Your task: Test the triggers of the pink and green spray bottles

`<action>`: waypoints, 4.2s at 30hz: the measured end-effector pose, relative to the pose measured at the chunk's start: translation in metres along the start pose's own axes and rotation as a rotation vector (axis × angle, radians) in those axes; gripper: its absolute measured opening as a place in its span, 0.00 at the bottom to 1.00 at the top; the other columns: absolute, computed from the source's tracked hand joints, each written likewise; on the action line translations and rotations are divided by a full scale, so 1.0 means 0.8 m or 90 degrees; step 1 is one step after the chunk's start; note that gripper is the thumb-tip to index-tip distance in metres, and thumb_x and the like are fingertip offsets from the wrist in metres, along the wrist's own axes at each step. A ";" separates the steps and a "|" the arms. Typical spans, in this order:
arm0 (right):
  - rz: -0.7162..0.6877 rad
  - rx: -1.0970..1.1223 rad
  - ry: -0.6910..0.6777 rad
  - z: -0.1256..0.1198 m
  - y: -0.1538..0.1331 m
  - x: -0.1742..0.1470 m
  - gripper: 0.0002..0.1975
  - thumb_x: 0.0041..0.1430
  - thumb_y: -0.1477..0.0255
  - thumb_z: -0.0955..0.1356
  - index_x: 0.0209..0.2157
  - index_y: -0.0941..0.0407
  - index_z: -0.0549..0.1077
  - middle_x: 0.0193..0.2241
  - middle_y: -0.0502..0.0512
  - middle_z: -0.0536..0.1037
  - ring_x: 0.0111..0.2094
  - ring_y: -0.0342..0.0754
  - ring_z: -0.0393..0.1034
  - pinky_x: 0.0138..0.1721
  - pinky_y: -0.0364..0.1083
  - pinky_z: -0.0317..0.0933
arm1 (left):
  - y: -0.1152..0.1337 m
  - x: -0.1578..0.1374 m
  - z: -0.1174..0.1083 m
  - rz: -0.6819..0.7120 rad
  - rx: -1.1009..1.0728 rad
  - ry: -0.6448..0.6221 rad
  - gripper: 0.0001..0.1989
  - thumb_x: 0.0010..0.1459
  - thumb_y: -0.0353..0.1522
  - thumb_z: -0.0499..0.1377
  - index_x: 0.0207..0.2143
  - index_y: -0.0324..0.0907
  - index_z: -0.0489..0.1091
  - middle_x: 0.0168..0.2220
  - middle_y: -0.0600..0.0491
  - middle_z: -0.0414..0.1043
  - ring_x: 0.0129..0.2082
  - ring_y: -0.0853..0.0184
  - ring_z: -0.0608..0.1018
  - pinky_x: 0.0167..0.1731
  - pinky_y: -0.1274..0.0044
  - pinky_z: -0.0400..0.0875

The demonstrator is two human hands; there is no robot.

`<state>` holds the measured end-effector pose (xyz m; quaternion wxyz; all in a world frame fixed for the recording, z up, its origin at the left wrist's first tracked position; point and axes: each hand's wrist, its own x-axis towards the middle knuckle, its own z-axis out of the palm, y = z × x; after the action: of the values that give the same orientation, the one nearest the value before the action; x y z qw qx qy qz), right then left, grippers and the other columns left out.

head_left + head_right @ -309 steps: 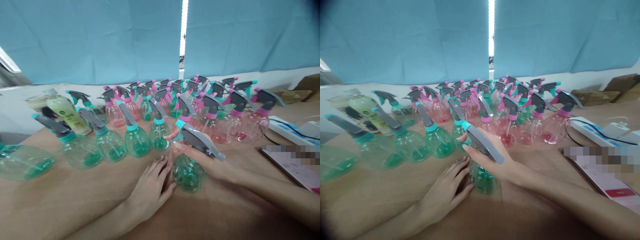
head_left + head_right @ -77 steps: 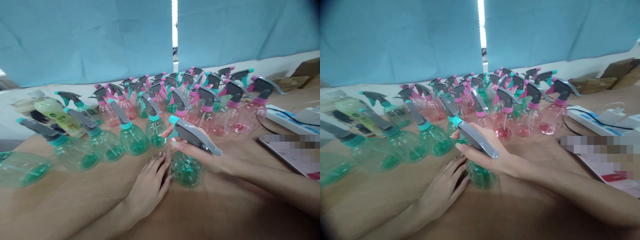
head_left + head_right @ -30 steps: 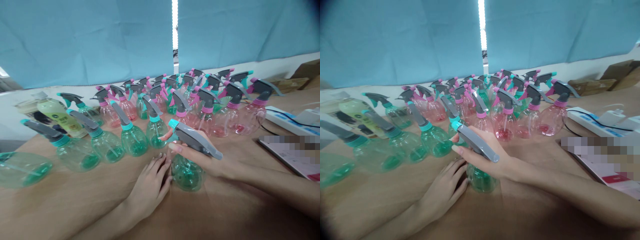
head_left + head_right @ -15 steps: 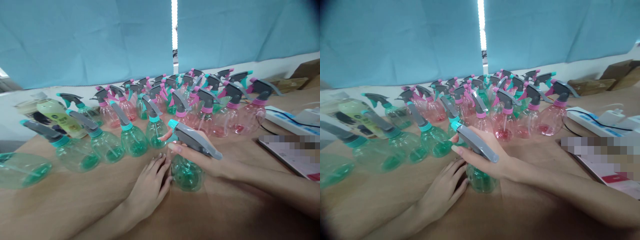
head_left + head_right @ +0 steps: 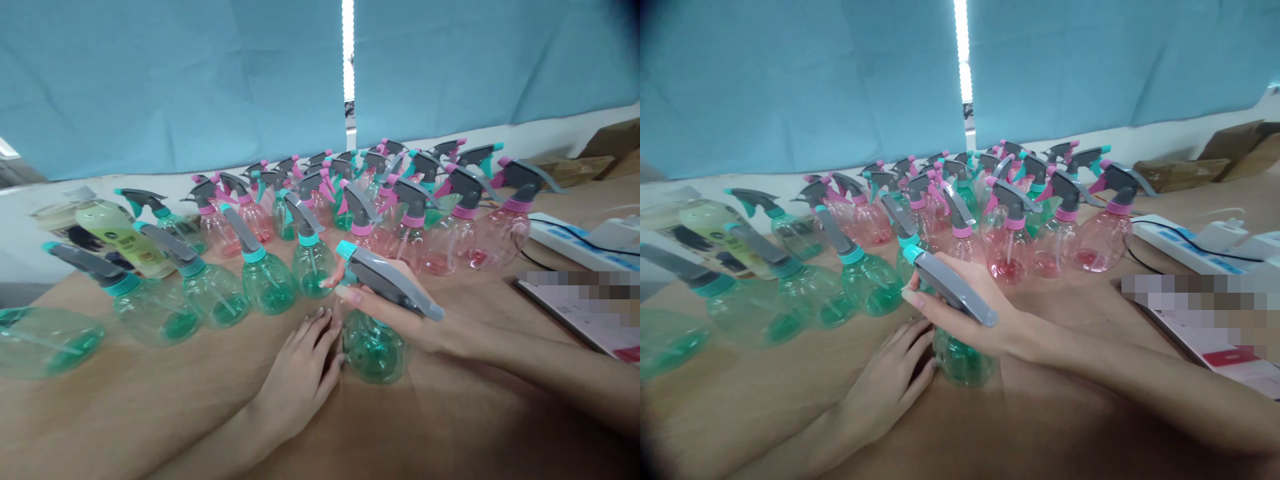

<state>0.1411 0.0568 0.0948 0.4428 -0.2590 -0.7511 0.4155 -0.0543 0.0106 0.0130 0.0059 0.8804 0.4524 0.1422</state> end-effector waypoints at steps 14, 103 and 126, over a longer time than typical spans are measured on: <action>-0.025 -0.110 0.015 -0.007 -0.008 -0.005 0.16 0.63 0.65 0.64 0.22 0.52 0.60 0.21 0.47 0.61 0.24 0.44 0.58 0.27 0.44 0.59 | -0.002 -0.002 0.003 -0.001 0.017 0.008 0.17 0.67 0.33 0.50 0.57 0.40 0.62 0.59 0.42 0.65 0.60 0.53 0.66 0.54 0.59 0.67; -0.187 -0.072 -0.310 0.243 -0.069 0.040 0.36 0.49 0.57 0.73 0.56 0.58 0.62 0.53 0.64 0.70 0.54 0.58 0.66 0.51 0.57 0.64 | -0.009 -0.242 -0.078 -0.357 -0.101 0.395 0.32 0.58 0.43 0.59 0.61 0.51 0.50 0.51 0.47 0.71 0.47 0.51 0.77 0.42 0.61 0.76; -0.173 -0.663 -0.123 0.310 -0.056 0.231 0.29 0.61 0.67 0.65 0.57 0.72 0.59 0.37 0.75 0.77 0.39 0.64 0.73 0.34 0.52 0.59 | -0.211 -0.238 -0.159 -0.422 0.291 0.319 0.24 0.57 0.44 0.63 0.46 0.36 0.67 0.42 0.41 0.70 0.48 0.47 0.70 0.47 0.59 0.64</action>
<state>-0.1658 0.0753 0.1507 0.2350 -0.3050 -0.9215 -0.0502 -0.3256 -0.0565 0.0654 -0.2525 0.6058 0.7161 0.2375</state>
